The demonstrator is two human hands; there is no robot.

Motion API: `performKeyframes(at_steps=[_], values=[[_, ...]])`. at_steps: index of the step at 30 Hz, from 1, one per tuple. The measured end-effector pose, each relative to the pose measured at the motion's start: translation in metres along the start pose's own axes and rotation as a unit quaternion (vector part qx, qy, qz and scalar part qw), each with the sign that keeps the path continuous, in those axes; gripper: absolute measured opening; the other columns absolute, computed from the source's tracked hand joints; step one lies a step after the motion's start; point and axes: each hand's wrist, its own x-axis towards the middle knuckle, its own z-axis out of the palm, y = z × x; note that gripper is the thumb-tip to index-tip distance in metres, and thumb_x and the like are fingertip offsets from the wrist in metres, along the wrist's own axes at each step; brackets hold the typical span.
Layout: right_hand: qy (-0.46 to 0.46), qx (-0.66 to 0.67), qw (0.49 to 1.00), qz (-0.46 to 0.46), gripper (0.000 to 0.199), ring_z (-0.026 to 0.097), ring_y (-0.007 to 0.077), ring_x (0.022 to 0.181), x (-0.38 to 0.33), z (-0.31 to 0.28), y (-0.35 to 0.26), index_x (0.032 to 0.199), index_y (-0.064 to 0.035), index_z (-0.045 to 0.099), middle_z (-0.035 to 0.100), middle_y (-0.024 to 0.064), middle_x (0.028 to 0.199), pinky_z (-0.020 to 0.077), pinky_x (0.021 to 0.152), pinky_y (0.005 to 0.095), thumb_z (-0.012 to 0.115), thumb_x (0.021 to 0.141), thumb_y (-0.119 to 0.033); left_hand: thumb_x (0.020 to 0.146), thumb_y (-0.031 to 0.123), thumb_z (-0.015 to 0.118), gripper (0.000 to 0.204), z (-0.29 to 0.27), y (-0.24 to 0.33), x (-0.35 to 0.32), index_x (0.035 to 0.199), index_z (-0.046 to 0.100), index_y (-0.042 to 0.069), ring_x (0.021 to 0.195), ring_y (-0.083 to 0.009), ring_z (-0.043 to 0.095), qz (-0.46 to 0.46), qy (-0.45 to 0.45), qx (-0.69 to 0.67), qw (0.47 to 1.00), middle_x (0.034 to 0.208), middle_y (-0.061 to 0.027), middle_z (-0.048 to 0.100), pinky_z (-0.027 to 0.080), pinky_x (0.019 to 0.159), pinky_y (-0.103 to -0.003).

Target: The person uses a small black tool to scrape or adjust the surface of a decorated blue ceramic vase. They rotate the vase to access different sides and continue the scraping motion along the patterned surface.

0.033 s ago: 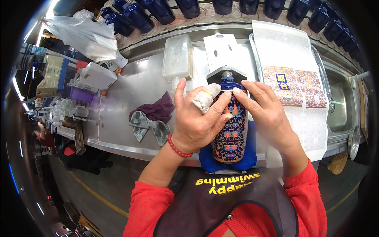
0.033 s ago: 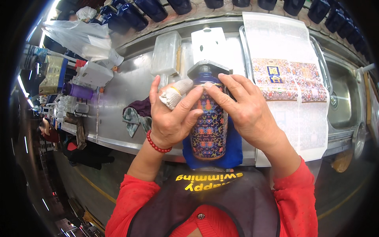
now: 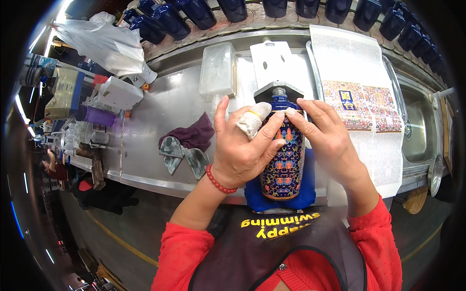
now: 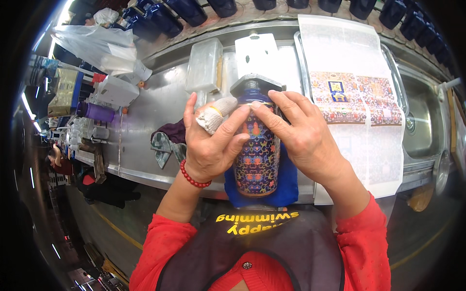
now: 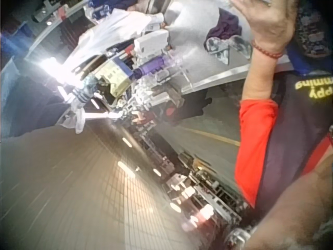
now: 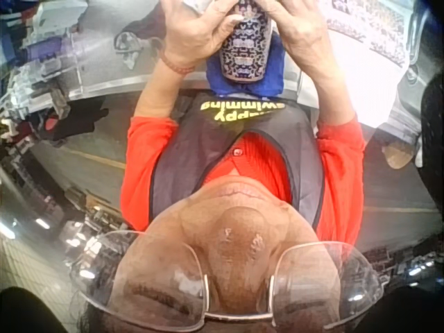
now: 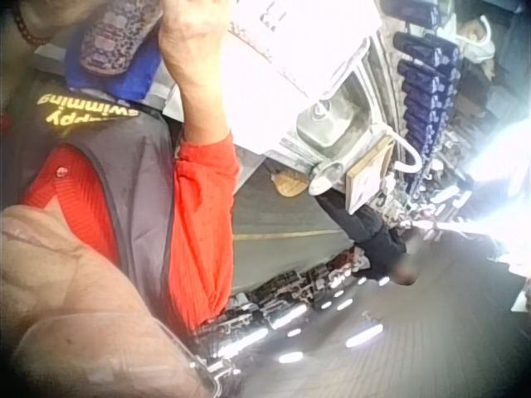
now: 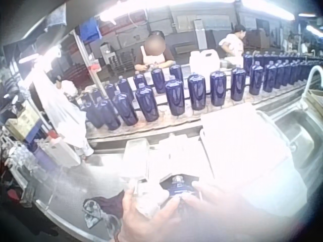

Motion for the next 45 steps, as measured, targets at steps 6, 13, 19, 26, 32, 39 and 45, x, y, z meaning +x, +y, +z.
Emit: performKeyframes(at_steps=[6,13,19,26,32,39,45], values=[[0.01,0.03,0.999,0.011,0.054,0.062,0.0394,0.113,0.0,0.001,0.002,0.132,-0.0101,0.067,0.065,0.0189,0.125,0.0525,0.096,0.0462,0.063,0.079,0.003,0.098,0.036,0.066,0.042,0.001,-0.002,-0.001,0.129,0.07,0.006,0.109,-0.0313,0.065,-0.011,0.001,-0.028,1.0,0.116,-0.0136,0.071,0.028,0.117,-0.059],[0.001,0.009,1.0,0.003,0.06,0.062,0.0393,0.113,-0.001,0.002,0.004,0.133,-0.009,0.066,0.065,0.0186,0.124,0.0524,0.095,0.0464,0.063,0.076,0.009,0.096,0.036,0.069,0.047,0.006,-0.007,-0.003,0.132,0.067,0.006,0.11,-0.0314,0.062,-0.021,0.009,-0.067,0.997,0.12,-0.0119,0.069,0.026,0.116,-0.062],[0.052,0.05,0.997,0.019,0.066,0.062,0.0408,0.112,-0.006,0.0,0.01,0.136,-0.0011,0.06,0.065,0.021,0.123,0.0524,0.095,0.0457,0.064,0.072,0.013,0.1,0.047,0.06,0.052,0.001,-0.003,0.004,0.134,0.067,0.008,0.114,-0.0313,0.062,0.005,-0.002,-0.043,0.999,0.12,-0.0109,0.071,0.024,0.119,-0.058],[0.071,0.102,0.987,0.099,0.035,0.068,0.0311,0.092,-0.002,-0.007,0.012,0.118,0.0004,0.062,0.069,0.0154,0.103,0.0543,0.078,0.0369,0.069,0.085,0.009,0.098,0.054,0.059,0.057,0.002,-0.005,0.009,0.134,0.069,0.011,0.114,-0.0318,0.06,0.04,-0.019,0.016,0.999,0.121,-0.0105,0.07,0.023,0.119,-0.059],[0.084,-0.002,0.996,-0.04,0.023,0.058,0.0275,0.077,0.015,-0.01,0.002,0.098,-0.0069,0.067,0.06,0.0063,0.085,0.0465,0.07,0.0402,0.076,0.078,-0.008,0.099,0.05,0.059,0.059,0.002,-0.006,-0.009,0.136,0.064,0.004,0.113,-0.0326,0.06,-0.033,0.019,-0.082,0.996,0.119,-0.0142,0.068,0.026,0.117,-0.059],[-0.069,0.254,0.95,0.168,0.011,0.067,0.0324,0.079,0.071,-0.031,-0.017,0.096,-0.0072,0.069,0.067,0.0126,0.089,0.0522,0.064,0.0393,0.073,0.086,-0.012,0.097,0.06,0.059,0.082,0.001,0.029,-0.063,0.146,0.05,-0.004,0.121,-0.0382,0.061,-0.101,0.017,-0.147,0.984,0.13,-0.0233,0.064,0.026,0.117,-0.06],[0.018,0.177,0.982,-0.067,0.02,0.06,0.0241,0.073,0.027,-0.017,-0.011,0.097,-0.0064,0.07,0.059,0.008,0.082,0.0474,0.066,0.0351,0.079,0.079,-0.004,0.088,0.073,0.061,0.104,-0.005,0.048,-0.088,0.155,0.037,-0.003,0.138,-0.0444,0.043,-0.094,-0.058,-0.134,0.985,0.148,-0.0278,0.048,0.016,0.119,-0.065]])
